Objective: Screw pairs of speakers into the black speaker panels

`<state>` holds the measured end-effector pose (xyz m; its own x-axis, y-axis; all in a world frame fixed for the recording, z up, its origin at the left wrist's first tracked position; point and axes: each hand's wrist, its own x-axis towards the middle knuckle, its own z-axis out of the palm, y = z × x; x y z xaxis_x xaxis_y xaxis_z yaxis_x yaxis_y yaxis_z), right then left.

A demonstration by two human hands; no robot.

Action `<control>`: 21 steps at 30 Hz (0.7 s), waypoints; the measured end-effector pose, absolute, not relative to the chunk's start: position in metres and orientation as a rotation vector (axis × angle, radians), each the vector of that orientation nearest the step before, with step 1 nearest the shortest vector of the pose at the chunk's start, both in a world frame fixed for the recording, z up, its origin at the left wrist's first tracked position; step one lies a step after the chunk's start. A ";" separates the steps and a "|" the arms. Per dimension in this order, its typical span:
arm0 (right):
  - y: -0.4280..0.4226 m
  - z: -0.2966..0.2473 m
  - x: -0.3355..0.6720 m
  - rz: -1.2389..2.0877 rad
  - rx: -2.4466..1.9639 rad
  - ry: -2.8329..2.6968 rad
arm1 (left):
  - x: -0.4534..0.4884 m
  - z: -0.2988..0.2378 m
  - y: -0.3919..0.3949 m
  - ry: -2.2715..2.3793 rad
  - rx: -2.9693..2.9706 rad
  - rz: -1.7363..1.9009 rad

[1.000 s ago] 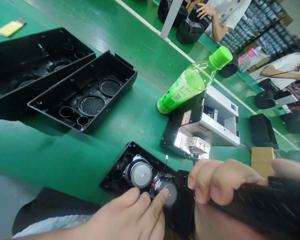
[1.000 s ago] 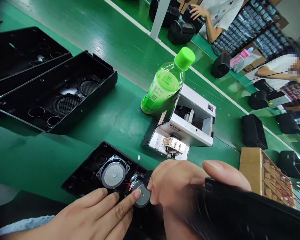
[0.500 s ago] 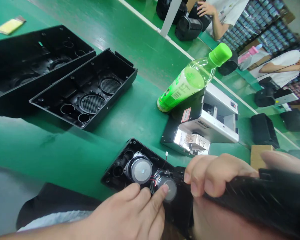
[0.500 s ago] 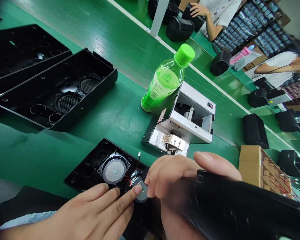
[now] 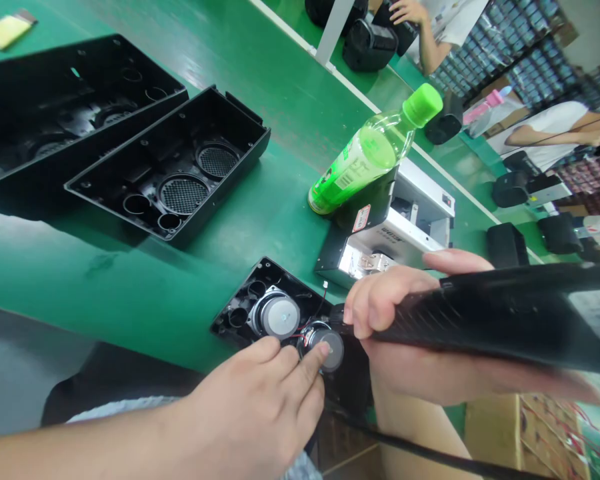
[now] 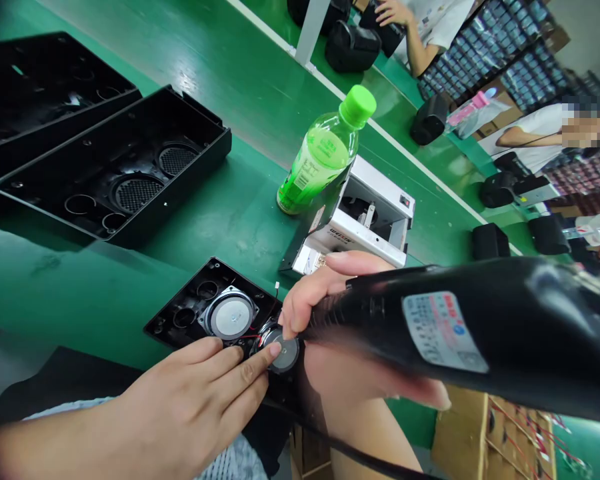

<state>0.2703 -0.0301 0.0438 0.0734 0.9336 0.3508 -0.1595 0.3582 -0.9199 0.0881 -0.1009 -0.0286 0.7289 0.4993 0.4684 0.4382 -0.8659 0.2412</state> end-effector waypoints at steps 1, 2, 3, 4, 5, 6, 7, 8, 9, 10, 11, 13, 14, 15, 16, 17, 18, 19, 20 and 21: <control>-0.031 0.041 0.270 0.988 -0.806 -1.219 | 0.088 -0.029 -0.101 0.765 2.814 0.815; -0.032 0.039 0.270 1.002 -0.789 -1.227 | 0.088 -0.029 -0.101 0.767 2.815 0.816; -0.033 0.038 0.270 1.013 -0.777 -1.227 | 0.088 -0.029 -0.101 0.768 2.816 0.815; -0.035 0.037 0.270 1.027 -0.770 -1.226 | 0.087 -0.029 -0.101 0.767 2.817 0.809; -0.036 0.036 0.269 1.042 -0.767 -1.226 | 0.087 -0.029 -0.101 0.769 2.820 0.807; -0.037 0.035 0.269 1.044 -0.765 -1.222 | 0.087 -0.028 -0.101 0.771 2.823 0.800; -0.037 0.034 0.268 1.037 -0.758 -1.214 | 0.086 -0.028 -0.102 0.771 2.826 0.794; -0.038 0.032 0.267 1.022 -0.751 -1.203 | 0.086 -0.028 -0.102 0.771 2.830 0.788; -0.038 0.031 0.266 1.007 -0.746 -1.192 | 0.086 -0.028 -0.103 0.774 2.832 0.780; -0.039 0.029 0.264 0.990 -0.741 -1.179 | 0.087 -0.029 -0.103 0.779 2.835 0.774; -0.039 0.027 0.262 0.975 -0.738 -1.169 | 0.087 -0.030 -0.104 0.782 2.838 0.764; -0.040 0.026 0.259 0.965 -0.755 -1.157 | 0.087 -0.033 -0.105 0.781 2.843 0.738; -0.040 0.027 0.258 0.963 -0.769 -1.151 | 0.087 -0.035 -0.106 0.782 2.844 0.730; -0.042 0.029 0.258 0.965 -0.781 -1.144 | 0.087 -0.037 -0.106 0.779 2.846 0.742; -0.044 0.033 0.260 0.958 -0.797 -1.132 | 0.086 -0.038 -0.106 0.773 2.852 0.772; -0.047 0.037 0.264 0.930 -0.826 -1.121 | 0.085 -0.038 -0.105 0.771 2.860 0.801; -0.050 0.043 0.270 0.884 -0.859 -1.119 | 0.084 -0.038 -0.104 0.772 2.868 0.823; -0.054 0.049 0.278 0.818 -0.889 -1.121 | 0.083 -0.037 -0.103 0.770 2.883 0.832; -0.057 0.055 0.288 0.735 -0.917 -1.126 | 0.081 -0.035 -0.103 0.772 2.894 0.828; -0.059 0.060 0.299 0.664 -0.925 -1.127 | 0.080 -0.033 -0.102 0.772 2.904 0.813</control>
